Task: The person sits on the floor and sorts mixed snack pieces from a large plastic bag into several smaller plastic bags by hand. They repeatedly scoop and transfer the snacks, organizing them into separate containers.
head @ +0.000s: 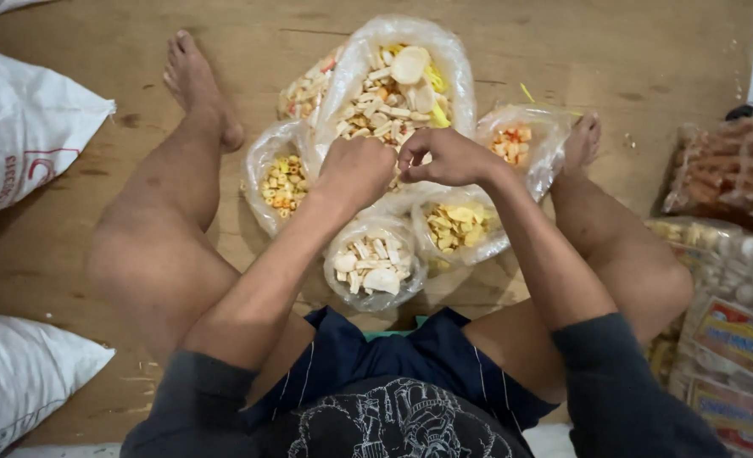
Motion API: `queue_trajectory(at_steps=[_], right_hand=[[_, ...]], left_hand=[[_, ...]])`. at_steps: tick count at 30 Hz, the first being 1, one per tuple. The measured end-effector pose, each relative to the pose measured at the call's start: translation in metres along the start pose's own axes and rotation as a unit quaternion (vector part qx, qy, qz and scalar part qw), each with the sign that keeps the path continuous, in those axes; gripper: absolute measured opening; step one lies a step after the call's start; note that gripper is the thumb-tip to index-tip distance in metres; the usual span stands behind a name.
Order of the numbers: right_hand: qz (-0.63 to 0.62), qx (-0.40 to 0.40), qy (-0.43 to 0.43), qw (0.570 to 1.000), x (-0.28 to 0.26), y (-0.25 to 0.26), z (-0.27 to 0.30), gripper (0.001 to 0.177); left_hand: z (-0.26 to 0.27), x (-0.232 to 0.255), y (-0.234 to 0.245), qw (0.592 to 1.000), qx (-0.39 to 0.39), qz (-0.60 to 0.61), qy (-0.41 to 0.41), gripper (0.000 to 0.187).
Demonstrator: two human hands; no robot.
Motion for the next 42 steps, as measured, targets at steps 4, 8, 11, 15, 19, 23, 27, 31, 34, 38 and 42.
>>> queue_trajectory(at_steps=[4, 8, 11, 15, 19, 23, 27, 31, 34, 38, 42], right_hand=[[0.019, -0.003, -0.035, 0.999, 0.006, 0.010, 0.033, 0.023], [0.123, -0.073, -0.161, 0.976, 0.025, 0.010, 0.058, 0.026], [0.230, -0.122, -0.244, 0.934, 0.073, -0.004, 0.057, 0.029], [0.258, -0.092, -0.223, 0.935, 0.075, -0.010, 0.027, 0.030], [0.240, -0.020, -0.105, 0.965, 0.076, -0.032, -0.036, 0.028], [0.250, 0.085, -0.029, 0.964, 0.066, -0.058, -0.090, 0.025], [0.305, 0.102, -0.074, 0.944, 0.086, -0.080, -0.126, 0.023], [0.353, 0.102, -0.069, 0.928, 0.069, -0.082, -0.125, 0.020], [0.379, 0.083, -0.063, 0.920, 0.075, -0.085, -0.130, 0.020], [0.330, 0.070, -0.113, 0.935, 0.068, -0.076, -0.130, 0.028], [0.288, 0.062, -0.142, 0.945, 0.062, -0.066, -0.122, 0.033]], left_hand=[[-0.008, 0.020, -0.013, 0.999, 0.004, 0.021, -0.050, 0.022], [-0.010, 0.006, -0.011, 0.999, -0.004, -0.002, -0.047, 0.018], [-0.008, -0.007, 0.018, 0.999, 0.016, -0.047, -0.005, 0.016], [0.002, -0.022, 0.048, 0.998, 0.040, -0.028, 0.037, 0.020], [0.001, -0.034, 0.026, 0.997, -0.003, -0.055, 0.056, 0.020], [0.004, -0.038, 0.029, 0.997, -0.010, -0.040, 0.058, 0.019], [0.011, -0.041, 0.032, 0.998, -0.017, -0.028, 0.056, 0.018], [0.015, -0.042, 0.035, 0.998, -0.021, -0.016, 0.054, 0.020], [0.010, -0.043, 0.029, 0.999, -0.010, -0.016, 0.049, 0.018], [0.009, -0.038, 0.032, 0.998, -0.016, -0.013, 0.059, 0.018], [0.009, -0.038, 0.033, 0.997, -0.029, -0.019, 0.068, 0.019]])
Point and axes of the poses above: each hand's wrist, its own z-axis away from the middle knuckle, its own y-axis out of the back of the hand, x = y × z, the point moved 1 cm from there along -z, towards the middle knuckle, and after that the axes turned 8 degrees about -z, right-handed, at the moved point
